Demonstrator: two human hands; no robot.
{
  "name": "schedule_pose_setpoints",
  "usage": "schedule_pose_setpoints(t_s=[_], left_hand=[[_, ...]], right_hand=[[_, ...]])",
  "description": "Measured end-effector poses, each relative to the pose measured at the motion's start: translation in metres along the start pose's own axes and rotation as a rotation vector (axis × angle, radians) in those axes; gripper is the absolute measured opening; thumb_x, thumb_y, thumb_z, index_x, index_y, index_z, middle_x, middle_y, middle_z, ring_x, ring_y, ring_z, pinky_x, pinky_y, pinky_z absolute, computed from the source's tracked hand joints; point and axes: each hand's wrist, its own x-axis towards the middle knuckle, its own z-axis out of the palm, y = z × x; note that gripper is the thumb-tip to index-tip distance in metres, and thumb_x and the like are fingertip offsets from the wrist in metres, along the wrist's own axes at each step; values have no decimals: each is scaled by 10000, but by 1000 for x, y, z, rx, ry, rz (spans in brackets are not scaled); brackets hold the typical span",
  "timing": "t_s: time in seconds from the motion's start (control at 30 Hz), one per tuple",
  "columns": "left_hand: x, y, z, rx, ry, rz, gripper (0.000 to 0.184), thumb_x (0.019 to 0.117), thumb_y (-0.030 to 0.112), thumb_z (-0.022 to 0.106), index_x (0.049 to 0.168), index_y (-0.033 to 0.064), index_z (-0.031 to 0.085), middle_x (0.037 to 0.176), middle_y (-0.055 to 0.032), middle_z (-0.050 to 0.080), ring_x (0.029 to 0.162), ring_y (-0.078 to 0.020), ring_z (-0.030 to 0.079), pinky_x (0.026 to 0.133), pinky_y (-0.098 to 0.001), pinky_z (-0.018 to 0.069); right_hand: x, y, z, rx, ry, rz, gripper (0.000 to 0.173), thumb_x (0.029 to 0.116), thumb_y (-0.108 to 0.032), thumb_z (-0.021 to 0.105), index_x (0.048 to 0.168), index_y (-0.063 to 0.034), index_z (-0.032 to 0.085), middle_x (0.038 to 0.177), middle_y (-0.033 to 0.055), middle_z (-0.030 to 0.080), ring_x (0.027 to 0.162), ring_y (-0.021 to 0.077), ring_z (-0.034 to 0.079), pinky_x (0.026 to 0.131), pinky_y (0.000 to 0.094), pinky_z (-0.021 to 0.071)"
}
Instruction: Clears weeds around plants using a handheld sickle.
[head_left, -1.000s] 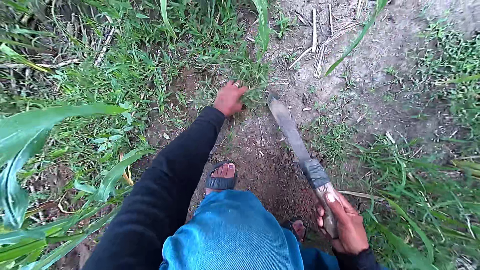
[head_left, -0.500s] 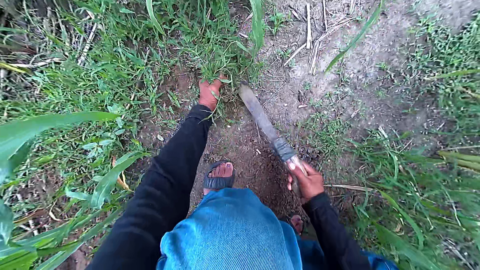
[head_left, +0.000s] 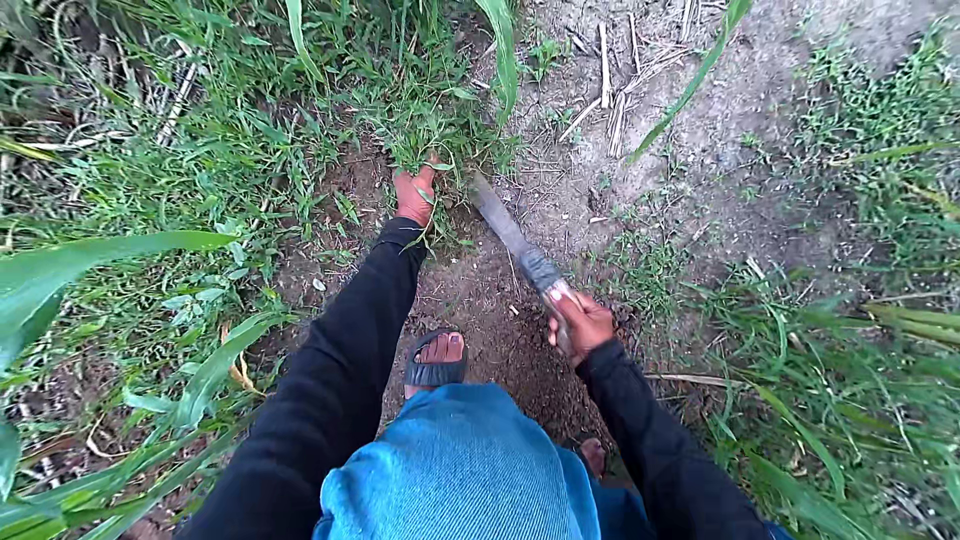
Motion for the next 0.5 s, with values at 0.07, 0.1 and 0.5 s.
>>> schedule_pose_setpoints(t_s=[0.07, 0.1, 0.5], left_hand=[[-7, 0, 3, 57, 56, 25, 380, 1043, 131, 597, 1358, -71, 536, 1302, -179, 631, 1197, -118, 606, 1063, -270, 470], [-13, -1, 4, 160, 64, 52, 449, 1028, 154, 627, 1404, -65, 517, 1362, -207, 609, 1273, -168, 583, 1115, -310, 445], [46, 42, 74, 1137, -473, 296, 627, 864, 69, 758, 1463, 135, 584, 1632, -300, 305, 1519, -525, 252, 1155, -762, 274]], right_hand=[[4, 5, 12, 34, 3, -19, 240, 1034, -137, 604, 1183, 49, 634, 613, 80, 625, 426, 140, 569, 383, 282, 496], [2, 8, 13, 51, 3, -19, 239, 1035, -126, 600, 1191, 53, 631, 612, 82, 624, 425, 138, 568, 380, 277, 493], [-70, 23, -41, 105, 27, -63, 314, 958, -155, 587, 1197, 47, 603, 613, 69, 642, 443, 142, 599, 405, 293, 532]])
